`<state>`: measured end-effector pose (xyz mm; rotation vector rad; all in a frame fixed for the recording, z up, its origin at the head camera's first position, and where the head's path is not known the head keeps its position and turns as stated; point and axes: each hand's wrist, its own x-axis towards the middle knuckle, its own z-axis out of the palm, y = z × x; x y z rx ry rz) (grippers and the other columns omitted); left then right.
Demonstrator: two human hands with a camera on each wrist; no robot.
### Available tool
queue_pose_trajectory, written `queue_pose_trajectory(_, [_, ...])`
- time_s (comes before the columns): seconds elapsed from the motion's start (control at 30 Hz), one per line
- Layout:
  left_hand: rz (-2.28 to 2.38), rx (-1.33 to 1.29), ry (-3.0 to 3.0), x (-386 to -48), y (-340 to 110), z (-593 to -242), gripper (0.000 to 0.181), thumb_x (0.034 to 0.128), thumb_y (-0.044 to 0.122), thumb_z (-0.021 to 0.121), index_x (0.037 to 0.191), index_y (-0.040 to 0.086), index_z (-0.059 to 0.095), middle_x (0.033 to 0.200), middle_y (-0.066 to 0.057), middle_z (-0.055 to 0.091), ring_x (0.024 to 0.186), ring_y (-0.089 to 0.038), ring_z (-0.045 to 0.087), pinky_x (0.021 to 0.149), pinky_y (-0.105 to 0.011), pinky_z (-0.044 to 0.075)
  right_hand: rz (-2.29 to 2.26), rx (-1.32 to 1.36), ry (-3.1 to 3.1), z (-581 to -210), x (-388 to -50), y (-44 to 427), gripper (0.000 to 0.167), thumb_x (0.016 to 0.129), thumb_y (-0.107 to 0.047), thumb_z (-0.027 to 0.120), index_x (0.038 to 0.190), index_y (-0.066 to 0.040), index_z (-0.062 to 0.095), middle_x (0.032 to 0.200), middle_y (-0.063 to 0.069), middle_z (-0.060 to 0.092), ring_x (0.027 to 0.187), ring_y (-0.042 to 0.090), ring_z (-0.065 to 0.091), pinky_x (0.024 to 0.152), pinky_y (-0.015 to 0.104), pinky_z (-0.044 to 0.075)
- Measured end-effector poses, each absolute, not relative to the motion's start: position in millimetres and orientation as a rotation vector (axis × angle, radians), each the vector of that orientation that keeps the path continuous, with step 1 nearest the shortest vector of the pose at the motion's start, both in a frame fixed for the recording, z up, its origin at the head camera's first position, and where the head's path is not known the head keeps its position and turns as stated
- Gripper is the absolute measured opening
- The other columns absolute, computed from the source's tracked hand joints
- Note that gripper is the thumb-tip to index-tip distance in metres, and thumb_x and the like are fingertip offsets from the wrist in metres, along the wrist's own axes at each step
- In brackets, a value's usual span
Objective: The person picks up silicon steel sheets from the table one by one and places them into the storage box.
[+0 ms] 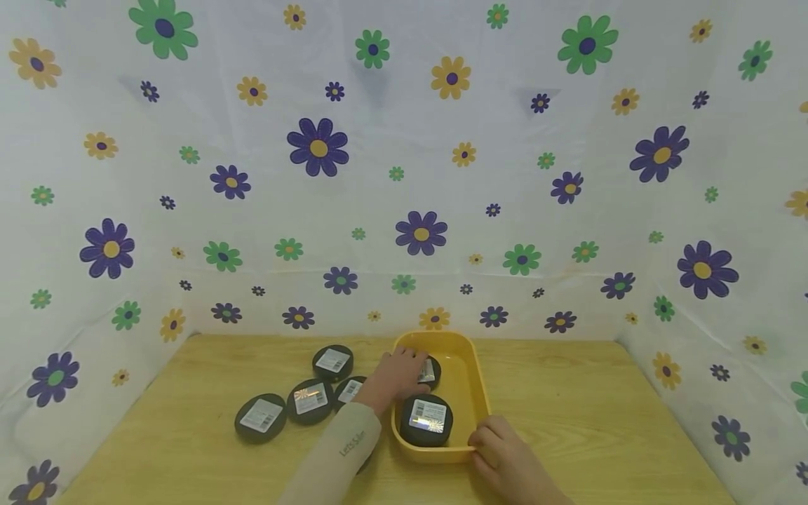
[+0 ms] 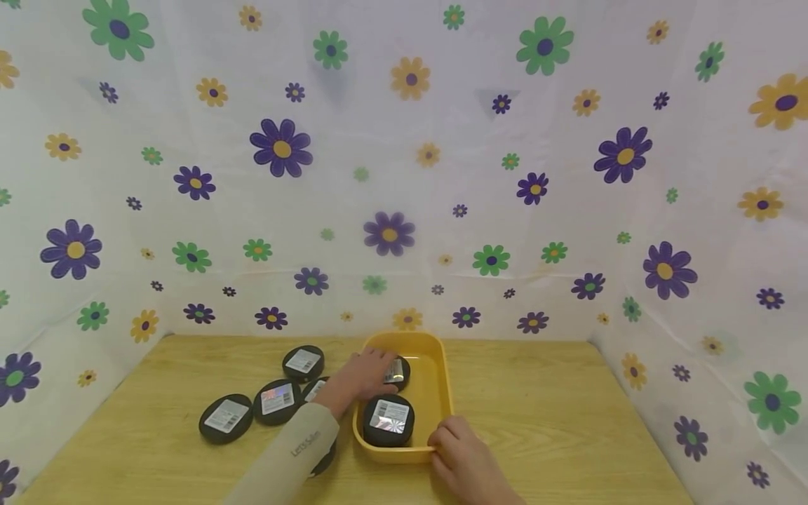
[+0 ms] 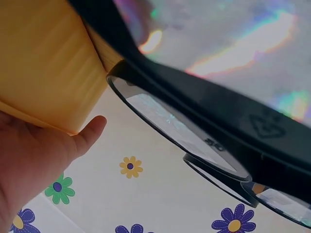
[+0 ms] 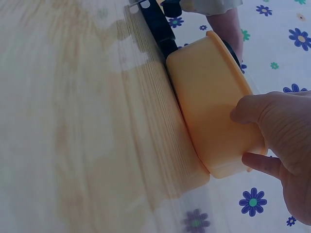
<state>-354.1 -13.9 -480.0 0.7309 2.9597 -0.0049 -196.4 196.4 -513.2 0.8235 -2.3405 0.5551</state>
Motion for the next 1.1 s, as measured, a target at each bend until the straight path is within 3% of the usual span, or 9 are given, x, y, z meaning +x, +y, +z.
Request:
queue_pose_trajectory(0.4, [-0.036, 0.737, 3.018, -351.6, -10.8, -480.2, 0.055, 0.089, 0.05, 0.067, 0.131, 0.014, 0.059, 0.123, -0.006, 0.064, 0.117, -0.025, 0.053, 0.101, -0.047, 0.041, 0.6, 0.789, -2.383, -512.3, -194.3, 196.1, 0.029, 0.073, -0.006, 0.083, 0.088, -0.019, 0.061, 0.095, -0.013, 0.05, 0.085, 0.004, 0.049, 0.075, 0.024, 0.051])
queue_pose_trajectory(1.1, [-0.095, 0.726, 3.041, -351.6, -9.5, -478.5, 0.056, 0.0901, 0.045, 0.064, 0.136, 0.015, 0.057, 0.13, -0.008, 0.061, 0.124, -0.027, 0.049, 0.104, -0.048, 0.04, 0.604, 0.804, -2.364, -514.6, -196.0, 197.4, 0.03, 0.072, -0.005, 0.082, 0.089, -0.019, 0.061, 0.096, -0.012, 0.05, 0.086, 0.004, 0.05, 0.075, 0.022, 0.05])
